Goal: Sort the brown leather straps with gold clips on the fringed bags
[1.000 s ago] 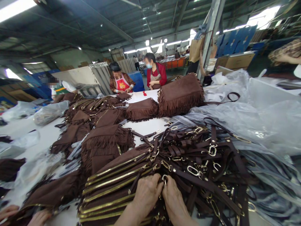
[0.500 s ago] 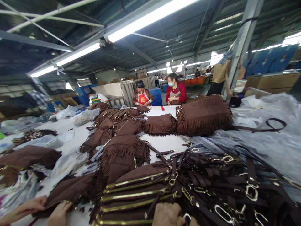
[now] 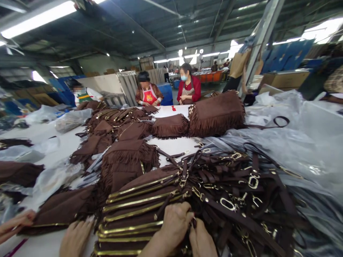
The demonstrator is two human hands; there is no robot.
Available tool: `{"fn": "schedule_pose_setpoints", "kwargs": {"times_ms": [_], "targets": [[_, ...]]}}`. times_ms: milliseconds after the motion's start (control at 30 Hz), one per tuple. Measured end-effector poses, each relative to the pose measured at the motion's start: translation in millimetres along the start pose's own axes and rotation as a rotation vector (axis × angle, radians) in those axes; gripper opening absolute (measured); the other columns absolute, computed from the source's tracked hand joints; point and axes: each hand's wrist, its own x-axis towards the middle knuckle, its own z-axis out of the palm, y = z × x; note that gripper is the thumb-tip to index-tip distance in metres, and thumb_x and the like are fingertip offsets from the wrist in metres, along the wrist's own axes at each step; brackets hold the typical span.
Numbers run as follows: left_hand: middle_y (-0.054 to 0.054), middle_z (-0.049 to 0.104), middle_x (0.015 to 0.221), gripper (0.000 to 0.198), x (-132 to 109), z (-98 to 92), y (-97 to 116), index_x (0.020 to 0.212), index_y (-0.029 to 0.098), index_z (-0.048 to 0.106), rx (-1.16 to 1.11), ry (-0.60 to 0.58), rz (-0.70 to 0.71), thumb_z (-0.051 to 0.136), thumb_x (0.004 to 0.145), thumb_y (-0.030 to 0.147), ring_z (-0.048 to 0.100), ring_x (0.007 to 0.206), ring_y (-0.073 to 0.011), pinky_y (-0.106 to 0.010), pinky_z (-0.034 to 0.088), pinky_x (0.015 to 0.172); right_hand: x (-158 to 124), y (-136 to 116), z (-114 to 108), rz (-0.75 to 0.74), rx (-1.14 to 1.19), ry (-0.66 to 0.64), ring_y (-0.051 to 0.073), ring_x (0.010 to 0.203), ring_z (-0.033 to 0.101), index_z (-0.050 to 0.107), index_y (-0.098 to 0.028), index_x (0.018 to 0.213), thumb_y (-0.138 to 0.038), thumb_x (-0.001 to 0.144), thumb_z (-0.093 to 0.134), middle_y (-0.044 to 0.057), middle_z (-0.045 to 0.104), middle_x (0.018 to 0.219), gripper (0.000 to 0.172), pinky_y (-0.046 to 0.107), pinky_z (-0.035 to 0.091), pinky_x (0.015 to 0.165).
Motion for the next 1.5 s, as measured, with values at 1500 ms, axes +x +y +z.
{"fn": "schedule_pose_setpoints", "kwargs": {"times_ms": [1500], "targets": [[-0.004,0.057,0.119,0.041,-11.3,-18.8,-25.1,0.121,0.028,0.049,0.169,-0.389,-0.009,0.026,0.088,0.025,0.057,0.102,-0.0181,-0.032,0.044,0.089,53.4,1.9,-95.2,-0.517,-0.428,0.451,0.017,0.083,0.050,0.053,-0.014,0.107,-0.011,0.084,0.041,0.008,0.058,0.090,0.026,0.031,0.040,0.072]]}}
